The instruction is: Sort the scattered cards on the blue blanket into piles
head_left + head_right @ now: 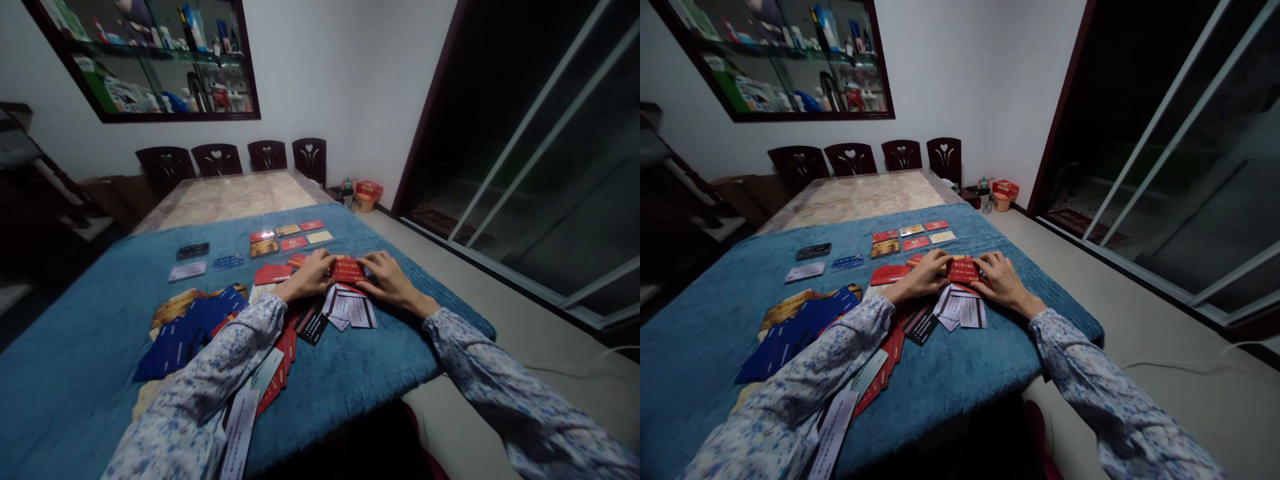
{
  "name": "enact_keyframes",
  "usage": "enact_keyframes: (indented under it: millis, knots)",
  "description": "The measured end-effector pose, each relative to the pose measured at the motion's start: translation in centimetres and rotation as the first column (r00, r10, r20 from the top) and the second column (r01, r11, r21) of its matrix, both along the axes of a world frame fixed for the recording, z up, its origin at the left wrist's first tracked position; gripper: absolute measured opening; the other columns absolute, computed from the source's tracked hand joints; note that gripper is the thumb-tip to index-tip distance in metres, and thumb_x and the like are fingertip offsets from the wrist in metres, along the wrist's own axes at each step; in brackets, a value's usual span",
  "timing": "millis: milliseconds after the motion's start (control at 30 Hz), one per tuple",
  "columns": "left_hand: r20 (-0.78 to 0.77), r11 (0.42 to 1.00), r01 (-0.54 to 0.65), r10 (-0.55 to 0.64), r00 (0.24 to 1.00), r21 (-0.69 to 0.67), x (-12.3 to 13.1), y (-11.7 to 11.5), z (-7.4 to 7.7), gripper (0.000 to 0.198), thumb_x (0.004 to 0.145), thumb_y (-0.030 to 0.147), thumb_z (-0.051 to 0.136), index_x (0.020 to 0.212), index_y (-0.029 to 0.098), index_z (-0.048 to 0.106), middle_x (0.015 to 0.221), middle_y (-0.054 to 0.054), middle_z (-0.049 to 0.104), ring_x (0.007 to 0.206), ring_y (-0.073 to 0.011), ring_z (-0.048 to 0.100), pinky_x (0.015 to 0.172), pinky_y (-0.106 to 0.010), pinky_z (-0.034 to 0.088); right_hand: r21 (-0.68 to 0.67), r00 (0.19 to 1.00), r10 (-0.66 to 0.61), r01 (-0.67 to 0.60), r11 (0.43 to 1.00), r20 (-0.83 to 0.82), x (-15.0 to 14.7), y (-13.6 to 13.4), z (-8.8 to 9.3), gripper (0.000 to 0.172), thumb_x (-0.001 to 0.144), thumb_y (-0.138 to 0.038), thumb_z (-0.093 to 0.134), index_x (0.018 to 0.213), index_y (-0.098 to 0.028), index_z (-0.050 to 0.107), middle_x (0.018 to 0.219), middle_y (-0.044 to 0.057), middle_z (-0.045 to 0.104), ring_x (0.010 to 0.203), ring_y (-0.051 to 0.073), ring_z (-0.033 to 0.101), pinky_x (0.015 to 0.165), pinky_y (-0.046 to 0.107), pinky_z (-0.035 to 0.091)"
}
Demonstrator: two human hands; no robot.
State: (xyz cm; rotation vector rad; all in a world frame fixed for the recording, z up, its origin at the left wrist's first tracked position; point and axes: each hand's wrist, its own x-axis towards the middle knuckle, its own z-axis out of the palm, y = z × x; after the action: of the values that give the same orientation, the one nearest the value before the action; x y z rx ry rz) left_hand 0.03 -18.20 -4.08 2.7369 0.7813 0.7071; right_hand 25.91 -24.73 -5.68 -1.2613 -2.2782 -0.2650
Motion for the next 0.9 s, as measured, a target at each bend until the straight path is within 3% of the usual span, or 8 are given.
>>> enact_keyframes:
  millis: [467, 767, 900]
  knots:
    - [-0.038, 0.996, -0.033, 0.030, 0.999, -0.079, -1.5, -0.5, 0.6, 0.030, 0.082, 0.020, 0.068, 0.112, 0.016, 0.065, 0.114, -0.012, 0.057, 0.110, -0.0275, 0.056, 0.097, -0.043, 0.052, -0.167, 0.991, 0.134, -0.133, 0.977, -0.002, -0.3, 1.9, 1.1, 0.043, 0.092, -0.042, 0.067, 0.130, -0.022, 0.068, 0.117, 0.015, 0.065, 0.105, 0.030, 0.055, 0.090, 0.048, 0.051]
    - [-0.043, 0.993, -0.068, 0.064, 0.997, -0.099, -4.2, -0.8, 0.9, 0.036, 0.084, 0.022, 0.069, 0.119, 0.018, 0.066, 0.116, -0.011, 0.059, 0.111, -0.0265, 0.057, 0.100, -0.044, 0.052, -0.235, 0.969, 0.245, -0.246, 0.940, -0.031, -2.5, 3.3, 2.3, 0.051, 0.090, -0.041, 0.068, 0.137, -0.021, 0.064, 0.114, 0.015, 0.064, 0.103, 0.029, 0.057, 0.092, 0.049, 0.053]
    - [-0.003, 0.990, -0.065, 0.065, 0.998, -0.129, -5.9, -1.1, 1.2, 0.037, 0.085, 0.020, 0.068, 0.121, 0.019, 0.065, 0.119, -0.012, 0.059, 0.116, -0.0268, 0.057, 0.104, -0.045, 0.050, -0.245, 0.952, 0.300, -0.307, 0.920, -0.066, -4.1, 4.2, 2.4, 0.042, 0.090, -0.042, 0.069, 0.126, -0.021, 0.068, 0.113, 0.014, 0.064, 0.102, 0.029, 0.059, 0.091, 0.049, 0.053]
